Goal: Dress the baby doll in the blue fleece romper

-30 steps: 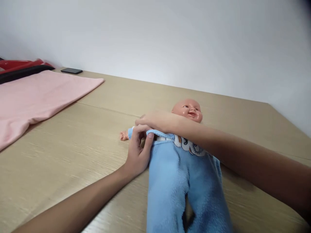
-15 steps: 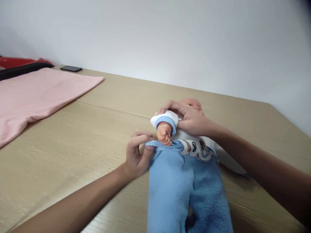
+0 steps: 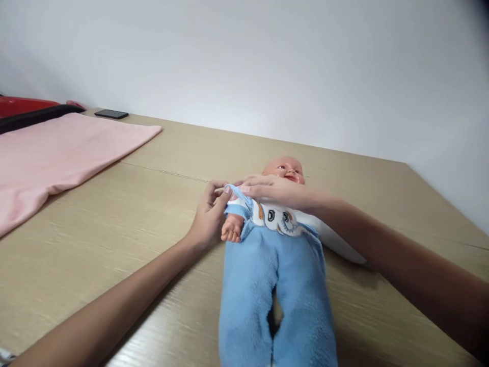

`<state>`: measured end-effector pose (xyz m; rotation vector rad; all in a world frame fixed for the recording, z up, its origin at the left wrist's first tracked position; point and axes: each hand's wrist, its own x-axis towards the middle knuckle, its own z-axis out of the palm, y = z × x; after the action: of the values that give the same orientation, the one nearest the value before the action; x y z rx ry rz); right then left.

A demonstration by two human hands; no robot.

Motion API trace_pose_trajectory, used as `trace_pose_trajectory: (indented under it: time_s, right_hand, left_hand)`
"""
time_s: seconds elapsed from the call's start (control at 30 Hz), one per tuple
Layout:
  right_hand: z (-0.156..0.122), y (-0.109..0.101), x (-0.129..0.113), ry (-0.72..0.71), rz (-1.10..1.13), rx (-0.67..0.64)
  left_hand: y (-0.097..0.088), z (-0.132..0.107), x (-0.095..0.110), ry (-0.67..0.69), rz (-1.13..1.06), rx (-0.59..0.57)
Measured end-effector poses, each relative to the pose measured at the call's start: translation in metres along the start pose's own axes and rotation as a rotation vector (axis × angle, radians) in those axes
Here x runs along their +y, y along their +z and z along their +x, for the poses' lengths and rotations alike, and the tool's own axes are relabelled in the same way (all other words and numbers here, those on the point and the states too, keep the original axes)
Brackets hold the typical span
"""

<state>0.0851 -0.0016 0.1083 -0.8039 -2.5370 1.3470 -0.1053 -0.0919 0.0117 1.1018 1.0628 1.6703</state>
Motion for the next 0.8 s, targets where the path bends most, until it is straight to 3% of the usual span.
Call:
trace_pose_trajectory:
  time_s: [0.13,0.3,0.6,0.8]
  right_hand:
    - [-0.007,0.019,-0.015,0.233,-0.051,0.214]
    - [0.004,0.025,-0.008,0.399,-0.007,0.351]
    - [-0.001,0.038,-0.009,0.262,-0.330,0.528]
    - [0.003,0.040,-0.002,0.312,-0.326,0.523]
  left_hand:
    - [-0.004,0.005,-0.005,-0.187,-0.138,-0.101]
    - [-0.005,0.016,-0.013,-0.371,-0.215,-0.160]
    - [-0.011,0.028,-0.011,-0.438,-0.202,-0.253]
    - [-0.005,0.049,-0.022,-0.566,-0.209,-0.311]
